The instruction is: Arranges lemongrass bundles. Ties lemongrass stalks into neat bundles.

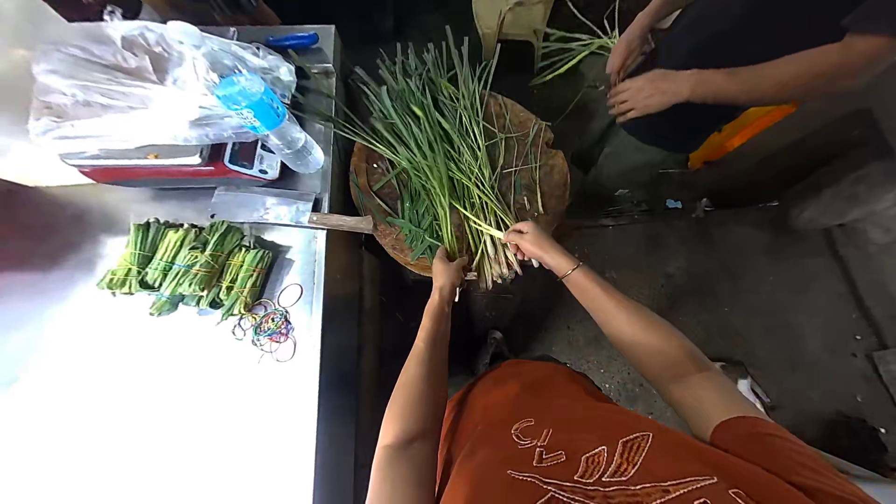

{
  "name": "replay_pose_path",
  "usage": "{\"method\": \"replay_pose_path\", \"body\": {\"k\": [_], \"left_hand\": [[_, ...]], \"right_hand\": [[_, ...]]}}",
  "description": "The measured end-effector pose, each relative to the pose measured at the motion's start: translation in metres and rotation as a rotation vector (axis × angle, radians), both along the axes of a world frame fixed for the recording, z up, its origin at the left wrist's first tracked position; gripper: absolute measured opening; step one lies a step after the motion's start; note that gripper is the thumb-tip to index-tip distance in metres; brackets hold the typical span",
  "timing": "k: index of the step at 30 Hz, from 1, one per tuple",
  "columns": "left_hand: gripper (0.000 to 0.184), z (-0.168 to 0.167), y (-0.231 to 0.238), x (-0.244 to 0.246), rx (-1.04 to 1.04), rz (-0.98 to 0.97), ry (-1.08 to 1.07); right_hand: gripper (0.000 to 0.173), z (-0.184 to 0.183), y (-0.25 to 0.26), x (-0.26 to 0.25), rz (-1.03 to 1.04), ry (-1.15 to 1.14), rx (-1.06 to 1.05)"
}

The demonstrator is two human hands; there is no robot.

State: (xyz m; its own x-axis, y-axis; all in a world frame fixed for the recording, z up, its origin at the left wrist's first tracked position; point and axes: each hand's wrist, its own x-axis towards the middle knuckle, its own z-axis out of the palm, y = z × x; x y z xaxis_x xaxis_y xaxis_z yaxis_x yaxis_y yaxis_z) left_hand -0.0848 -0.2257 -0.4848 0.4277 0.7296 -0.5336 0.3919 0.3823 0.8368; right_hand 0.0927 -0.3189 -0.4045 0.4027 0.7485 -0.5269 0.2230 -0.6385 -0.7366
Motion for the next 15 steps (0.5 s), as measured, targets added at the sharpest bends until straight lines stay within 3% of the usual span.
{"method": "replay_pose_path", "body": {"k": [6,10,15], "left_hand": [[0.049,0.002,-0.01,0.009,-0.055,-0.046,0.05],[0.056,-0.008,-0.012,0.019,-0.062,0.002,0.011],[0.035,0.011,-0.01,0.013,-0.148,0.162,-0.214]], "right_hand": [[0.037,-0.041,-0.015,0.009,-0.045,0.091,0.104],[0.032,-0.022,-0.021,-0.006,-0.013,0.236,0.055],[0.024,0.018,-0.013,-0.034,-0.122,0.663,0.203]]}}
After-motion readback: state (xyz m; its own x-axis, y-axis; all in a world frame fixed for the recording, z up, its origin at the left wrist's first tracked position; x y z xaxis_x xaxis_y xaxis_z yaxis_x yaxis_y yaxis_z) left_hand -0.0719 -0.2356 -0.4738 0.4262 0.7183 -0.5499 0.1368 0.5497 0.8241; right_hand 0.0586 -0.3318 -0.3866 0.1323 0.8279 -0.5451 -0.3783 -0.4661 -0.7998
